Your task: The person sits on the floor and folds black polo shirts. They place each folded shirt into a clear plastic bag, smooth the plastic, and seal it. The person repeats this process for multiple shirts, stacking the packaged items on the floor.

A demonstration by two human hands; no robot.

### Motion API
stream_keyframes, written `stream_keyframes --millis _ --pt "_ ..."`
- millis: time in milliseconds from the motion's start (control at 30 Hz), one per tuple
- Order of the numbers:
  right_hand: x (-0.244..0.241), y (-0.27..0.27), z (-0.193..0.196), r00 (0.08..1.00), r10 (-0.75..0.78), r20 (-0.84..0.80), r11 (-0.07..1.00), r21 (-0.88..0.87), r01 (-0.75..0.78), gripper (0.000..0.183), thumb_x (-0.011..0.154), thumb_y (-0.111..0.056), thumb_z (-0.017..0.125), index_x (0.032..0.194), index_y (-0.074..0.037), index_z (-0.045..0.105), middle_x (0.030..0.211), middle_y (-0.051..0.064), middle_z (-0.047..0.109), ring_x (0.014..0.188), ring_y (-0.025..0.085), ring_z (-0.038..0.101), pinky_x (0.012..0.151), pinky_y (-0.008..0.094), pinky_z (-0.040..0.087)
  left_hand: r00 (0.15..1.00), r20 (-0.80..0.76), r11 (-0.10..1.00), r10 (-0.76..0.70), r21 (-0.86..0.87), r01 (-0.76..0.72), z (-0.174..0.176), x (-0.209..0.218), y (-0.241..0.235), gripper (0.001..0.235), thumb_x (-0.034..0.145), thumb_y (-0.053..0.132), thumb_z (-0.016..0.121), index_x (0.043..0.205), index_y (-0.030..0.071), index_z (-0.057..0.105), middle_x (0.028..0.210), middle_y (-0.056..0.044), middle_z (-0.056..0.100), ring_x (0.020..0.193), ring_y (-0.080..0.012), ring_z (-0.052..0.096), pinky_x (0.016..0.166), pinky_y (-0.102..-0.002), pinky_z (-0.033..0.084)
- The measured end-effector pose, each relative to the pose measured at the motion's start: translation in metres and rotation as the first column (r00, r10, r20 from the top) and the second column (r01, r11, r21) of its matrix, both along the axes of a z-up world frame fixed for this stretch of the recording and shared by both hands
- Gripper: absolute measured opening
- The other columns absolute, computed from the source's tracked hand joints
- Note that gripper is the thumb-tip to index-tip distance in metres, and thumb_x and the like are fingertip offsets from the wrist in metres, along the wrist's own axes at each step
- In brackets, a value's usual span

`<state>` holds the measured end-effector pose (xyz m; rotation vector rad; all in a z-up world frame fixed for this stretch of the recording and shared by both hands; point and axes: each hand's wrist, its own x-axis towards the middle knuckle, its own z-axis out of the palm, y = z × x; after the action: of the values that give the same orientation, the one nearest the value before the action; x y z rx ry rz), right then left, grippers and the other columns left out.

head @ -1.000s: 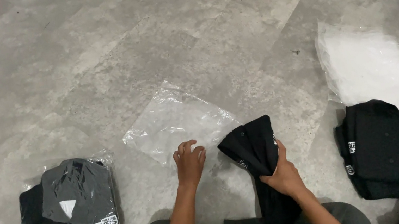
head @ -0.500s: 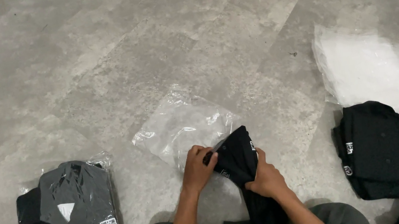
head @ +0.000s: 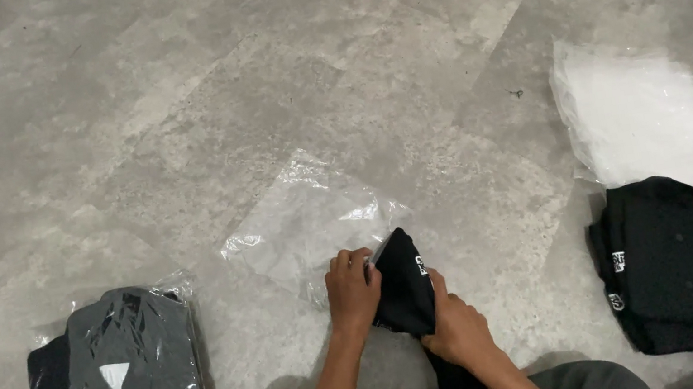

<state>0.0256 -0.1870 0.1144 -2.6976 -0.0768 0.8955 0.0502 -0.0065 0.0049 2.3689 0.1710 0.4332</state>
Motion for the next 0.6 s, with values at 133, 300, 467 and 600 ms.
stream_keyframes --millis 133,300,467,600 --pt "-0.006 0.009 0.006 1.0 0.022 -0.006 0.999 -0.043 -0.022 0.114 0.084 -0.028 0.077 0.166 -0.034 -0.001 0.113 0.017 0.062 0.088 0.044 0.069 0.072 0.052 0.054 0.998 -0.063 1.0 0.008 -0.008 -0.009 0.006 0.003 -0.003 0.032 0.091 0.009 0.063 0.123 0.012 0.066 0.11 -0.006 0.058 0.101 -0.0288 0.058 0.076 -0.046 0.05" --pt "-0.001 0.003 0.011 0.996 -0.075 -0.058 0.997 -0.025 0.073 0.117 0.081 -0.03 0.08 0.165 -0.032 -0.001 0.112 0.015 0.067 0.096 0.04 0.07 0.074 0.05 0.055 0.977 -0.189 0.971 0.1 -0.195 -0.137 0.009 0.005 -0.005 0.024 0.099 0.014 0.058 0.123 0.014 0.064 0.105 -0.005 0.06 0.101 -0.0243 0.061 0.077 -0.043 0.054" --pt "-0.002 -0.011 0.009 0.991 -0.132 -0.011 0.991 -0.015 0.132 0.118 0.078 -0.031 0.08 0.164 -0.028 0.0 0.108 0.013 0.072 0.092 0.039 0.072 0.071 0.049 0.056 0.969 -0.204 0.983 0.143 -0.086 -0.163 -0.013 0.004 0.002 0.018 0.099 0.015 0.06 0.116 0.016 0.067 0.104 -0.002 0.063 0.098 -0.0249 0.062 0.08 -0.045 0.051" --pt "-0.004 -0.011 0.017 0.996 -0.073 -0.043 0.997 -0.018 0.072 0.117 0.079 -0.031 0.08 0.164 -0.026 0.0 0.11 0.012 0.071 0.093 0.037 0.072 0.07 0.047 0.055 0.974 -0.193 0.991 0.121 -0.035 -0.13 -0.025 0.003 0.003 0.014 0.1 0.016 0.059 0.11 0.015 0.068 0.103 -0.003 0.065 0.094 -0.025 0.061 0.077 -0.045 0.048"
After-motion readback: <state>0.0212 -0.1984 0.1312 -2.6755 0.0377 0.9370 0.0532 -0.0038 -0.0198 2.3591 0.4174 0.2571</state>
